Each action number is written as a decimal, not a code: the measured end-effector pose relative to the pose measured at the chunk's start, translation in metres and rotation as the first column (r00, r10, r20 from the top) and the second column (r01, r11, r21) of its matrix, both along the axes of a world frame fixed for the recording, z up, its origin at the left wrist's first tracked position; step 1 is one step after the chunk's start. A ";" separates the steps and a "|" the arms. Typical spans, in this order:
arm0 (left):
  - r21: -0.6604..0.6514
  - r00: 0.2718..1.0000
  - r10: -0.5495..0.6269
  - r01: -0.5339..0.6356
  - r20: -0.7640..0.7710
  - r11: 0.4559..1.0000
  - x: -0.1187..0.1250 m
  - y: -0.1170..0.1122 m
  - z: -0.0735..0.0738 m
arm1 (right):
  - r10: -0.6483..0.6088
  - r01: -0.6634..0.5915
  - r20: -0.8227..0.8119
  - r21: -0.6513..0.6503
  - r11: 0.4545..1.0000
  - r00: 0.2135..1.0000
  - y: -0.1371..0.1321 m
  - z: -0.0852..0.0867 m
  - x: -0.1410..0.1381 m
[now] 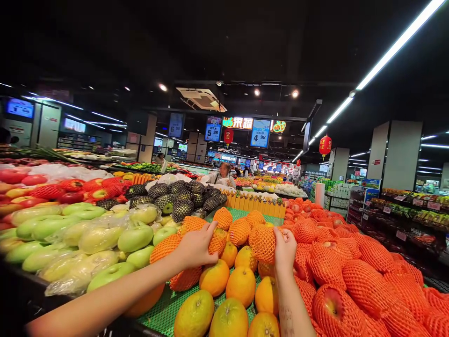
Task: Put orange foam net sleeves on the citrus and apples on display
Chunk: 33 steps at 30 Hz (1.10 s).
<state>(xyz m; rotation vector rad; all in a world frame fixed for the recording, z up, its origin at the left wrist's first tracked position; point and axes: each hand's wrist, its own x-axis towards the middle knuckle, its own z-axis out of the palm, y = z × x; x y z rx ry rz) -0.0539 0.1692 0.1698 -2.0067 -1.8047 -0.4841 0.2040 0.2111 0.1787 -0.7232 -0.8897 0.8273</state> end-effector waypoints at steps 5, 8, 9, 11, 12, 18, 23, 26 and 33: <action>0.069 0.985 0.011 -0.023 0.170 0.997 -0.008 -0.012 0.027 | -0.014 0.014 0.003 -0.032 0.999 1.000 0.001 -0.003 -0.003; 0.156 0.955 -0.037 -0.010 0.295 0.988 -0.009 -0.004 0.052 | -0.010 0.010 0.030 -0.013 1.000 1.000 -0.002 -0.003 -0.005; 0.193 0.939 -0.075 0.009 0.337 0.981 -0.008 0.003 0.059 | -0.012 0.013 0.036 -0.013 1.000 0.999 -0.003 -0.003 -0.005; 0.257 0.900 -0.169 0.066 0.401 0.964 -0.002 0.026 0.068 | -0.014 0.015 0.039 -0.016 1.000 0.999 -0.004 -0.002 -0.006; 0.282 0.885 -0.202 0.084 0.419 0.956 0.003 0.040 0.071 | -0.010 0.011 0.035 -0.017 1.000 0.999 -0.005 -0.001 -0.005; 0.047 0.975 -0.077 0.068 0.210 0.997 0.032 0.126 0.064 | 0.010 -0.011 0.017 0.029 1.000 1.000 -0.004 -0.001 -0.003; -0.106 0.980 -0.126 0.143 0.152 0.984 0.029 0.152 0.050 | -0.014 0.013 0.048 0.016 1.000 0.999 -0.008 0.001 -0.007; -0.121 0.973 -0.146 0.169 0.181 0.978 0.025 0.152 0.045 | -0.005 0.004 0.055 0.020 1.000 0.998 -0.011 0.003 -0.011; -0.167 0.963 -0.118 0.161 0.242 0.973 0.011 0.139 0.067 | 0.011 -0.014 0.075 0.041 0.999 0.997 -0.008 0.002 -0.008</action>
